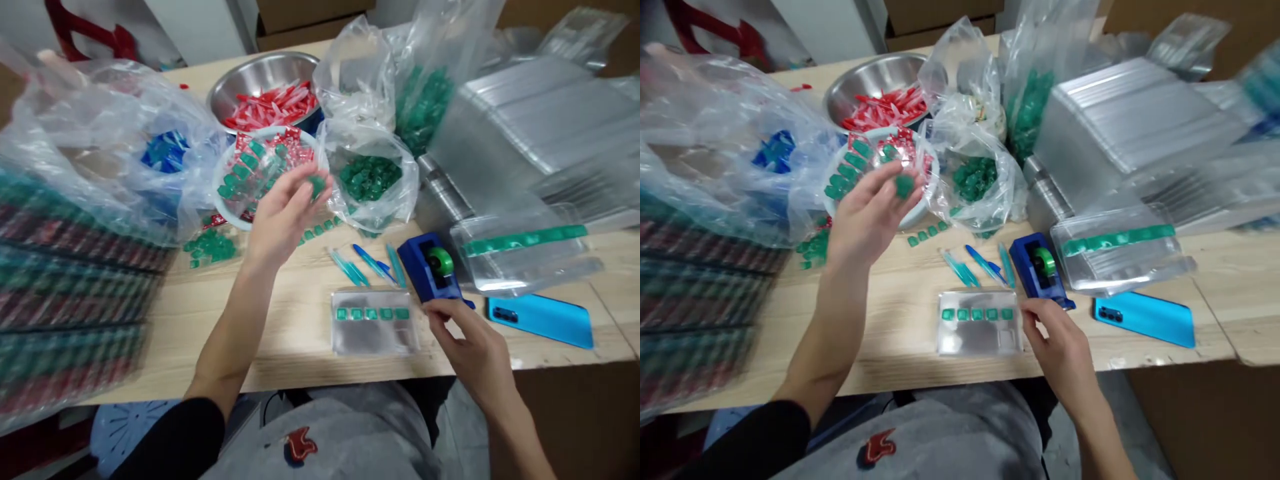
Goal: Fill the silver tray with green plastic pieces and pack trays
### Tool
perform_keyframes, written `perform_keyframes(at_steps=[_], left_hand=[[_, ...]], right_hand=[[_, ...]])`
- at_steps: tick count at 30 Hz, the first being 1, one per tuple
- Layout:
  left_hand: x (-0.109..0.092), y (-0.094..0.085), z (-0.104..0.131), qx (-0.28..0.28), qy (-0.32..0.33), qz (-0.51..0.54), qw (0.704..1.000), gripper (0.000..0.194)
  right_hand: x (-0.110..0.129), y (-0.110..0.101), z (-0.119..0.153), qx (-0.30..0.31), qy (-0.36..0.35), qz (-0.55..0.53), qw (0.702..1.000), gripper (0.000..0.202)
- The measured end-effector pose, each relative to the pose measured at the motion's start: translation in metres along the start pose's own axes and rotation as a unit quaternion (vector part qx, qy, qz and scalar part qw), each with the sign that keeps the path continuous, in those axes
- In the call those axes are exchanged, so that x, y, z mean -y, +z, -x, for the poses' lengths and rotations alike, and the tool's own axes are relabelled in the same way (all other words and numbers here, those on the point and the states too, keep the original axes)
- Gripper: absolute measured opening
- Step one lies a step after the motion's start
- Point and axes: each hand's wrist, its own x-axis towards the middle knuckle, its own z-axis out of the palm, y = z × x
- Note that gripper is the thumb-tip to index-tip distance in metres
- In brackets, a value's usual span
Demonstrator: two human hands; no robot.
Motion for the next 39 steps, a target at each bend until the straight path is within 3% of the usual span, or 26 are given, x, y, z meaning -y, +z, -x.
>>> perform_keyframes(at_steps=[2,4,7,9,11,13,15,18,20,23,27,30,32,35,39], left_hand=[[-0.003,0.025,-0.025,0.013,0.031,-0.122,0.992,0.024],[-0.007,0.038,-0.029,0.025,0.091,-0.26,0.961,0.025],[-0.008,0.037,0.008,0.077,0.17,-0.325,0.927,0.019],[-0.003,0.028,0.05,0.19,0.105,-0.332,0.918,0.018],[0.007,0.019,0.091,0.37,0.01,-0.345,0.862,0.021],[0.023,0.014,0.124,0.434,-0.065,-0.382,0.813,0.021],[0.039,0.016,0.146,0.437,-0.103,-0.422,0.788,0.018],[0.057,0.021,0.157,0.433,-0.11,-0.457,0.769,0.016],[0.062,0.023,0.153,0.441,-0.109,-0.455,0.766,0.017],[0.062,0.021,0.143,0.465,-0.107,-0.439,0.761,0.018],[0.06,0.021,0.133,0.512,-0.056,-0.461,0.723,0.019],[0.061,0.025,0.138,0.508,-0.021,-0.496,0.704,0.019],[0.062,0.028,0.144,0.499,0.004,-0.519,0.694,0.013],[0.056,0.027,0.155,0.459,0.103,-0.556,0.685,0.009],[0.034,0.02,0.162,0.316,0.25,-0.534,0.744,0.017]], right_hand=[[-0.001,0.0,0.021,-0.026,0.047,0.01,0.998,0.011],[-0.007,0.004,0.04,-0.034,0.093,0.04,0.994,0.01],[-0.022,0.012,0.062,-0.023,0.118,0.097,0.988,0.016],[-0.031,0.015,0.069,-0.014,0.109,0.107,0.988,0.021],[-0.037,0.017,0.071,-0.011,0.099,0.104,0.99,0.023],[-0.038,0.016,0.069,-0.014,0.099,0.102,0.99,0.018],[-0.037,0.015,0.065,-0.019,0.094,0.093,0.991,0.013],[-0.032,0.014,0.063,-0.027,0.075,0.061,0.995,0.011],[-0.03,0.014,0.063,-0.035,0.083,0.04,0.995,0.011],[-0.031,0.018,0.064,-0.035,0.09,0.03,0.995,0.025],[-0.028,0.024,0.063,-0.03,0.055,0.032,0.998,0.023],[-0.023,0.027,0.061,-0.027,0.044,0.02,0.998,0.021],[-0.021,0.027,0.06,-0.032,0.046,0.013,0.998,0.02],[-0.015,0.024,0.057,-0.047,0.104,-0.013,0.993,0.019],[0.007,0.014,0.052,-0.016,0.23,-0.212,0.95,0.029]])
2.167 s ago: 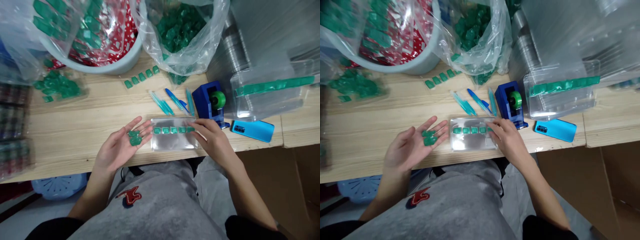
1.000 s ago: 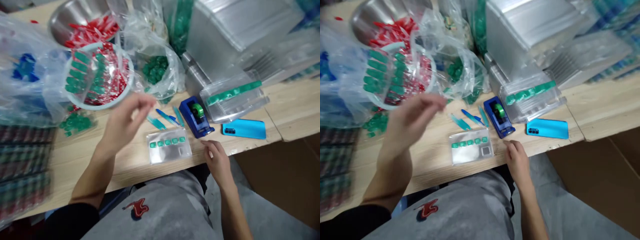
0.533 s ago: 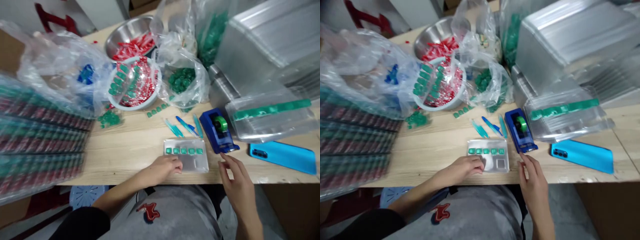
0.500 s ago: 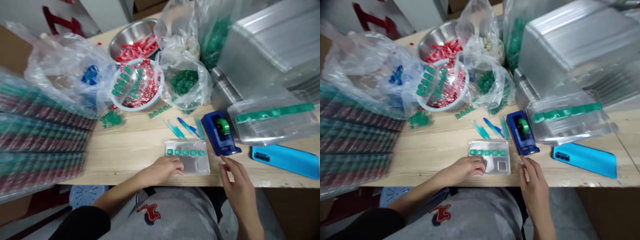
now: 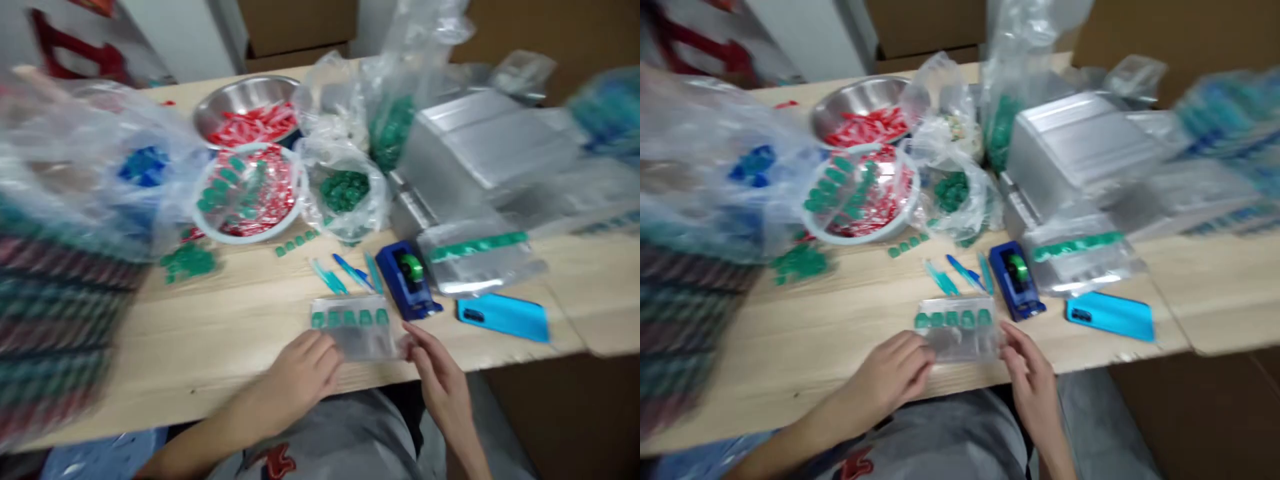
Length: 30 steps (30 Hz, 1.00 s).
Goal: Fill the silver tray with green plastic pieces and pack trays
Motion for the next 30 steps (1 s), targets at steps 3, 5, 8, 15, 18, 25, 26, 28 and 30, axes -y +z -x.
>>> perform_keyframes(at_steps=[3,5,8,15,18,25,26,28,30], left_hand=[[0.0,-0.009,-0.002,-0.055,0.025,0.023,0.998,0.021],[0.0,-0.008,-0.006,-0.039,0.041,0.063,0.996,0.022],[-0.002,-0.005,-0.011,-0.005,0.039,0.143,0.989,0.022],[-0.005,-0.017,-0.026,-0.042,-0.001,0.143,0.989,0.016],[-0.007,-0.024,-0.031,-0.076,0.0,0.116,0.99,0.013],[0.001,-0.029,-0.013,-0.2,-0.03,0.125,0.971,0.023],[0.004,-0.027,-0.01,-0.2,-0.044,0.128,0.97,0.023],[0.008,-0.021,-0.006,-0.185,-0.071,0.128,0.972,0.022],[0.011,-0.015,-0.004,-0.165,-0.09,0.125,0.974,0.02]], right_hand=[[0.017,0.006,0.002,0.086,0.043,-0.183,0.978,0.045],[0.022,0.009,0.001,0.108,0.071,-0.222,0.967,0.047],[0.025,0.008,0.002,0.097,0.059,-0.268,0.957,0.043],[0.044,-0.001,0.0,0.033,-0.019,-0.36,0.932,0.049],[0.052,-0.001,-0.006,0.011,-0.014,-0.356,0.934,0.042],[0.038,-0.046,-0.042,-0.129,0.05,-0.354,0.925,0.029],[0.034,-0.058,-0.05,-0.153,0.05,-0.348,0.924,0.027],[0.027,-0.079,-0.068,-0.2,0.035,-0.331,0.922,0.027],[0.021,-0.095,-0.088,-0.23,0.018,-0.315,0.921,0.029]])
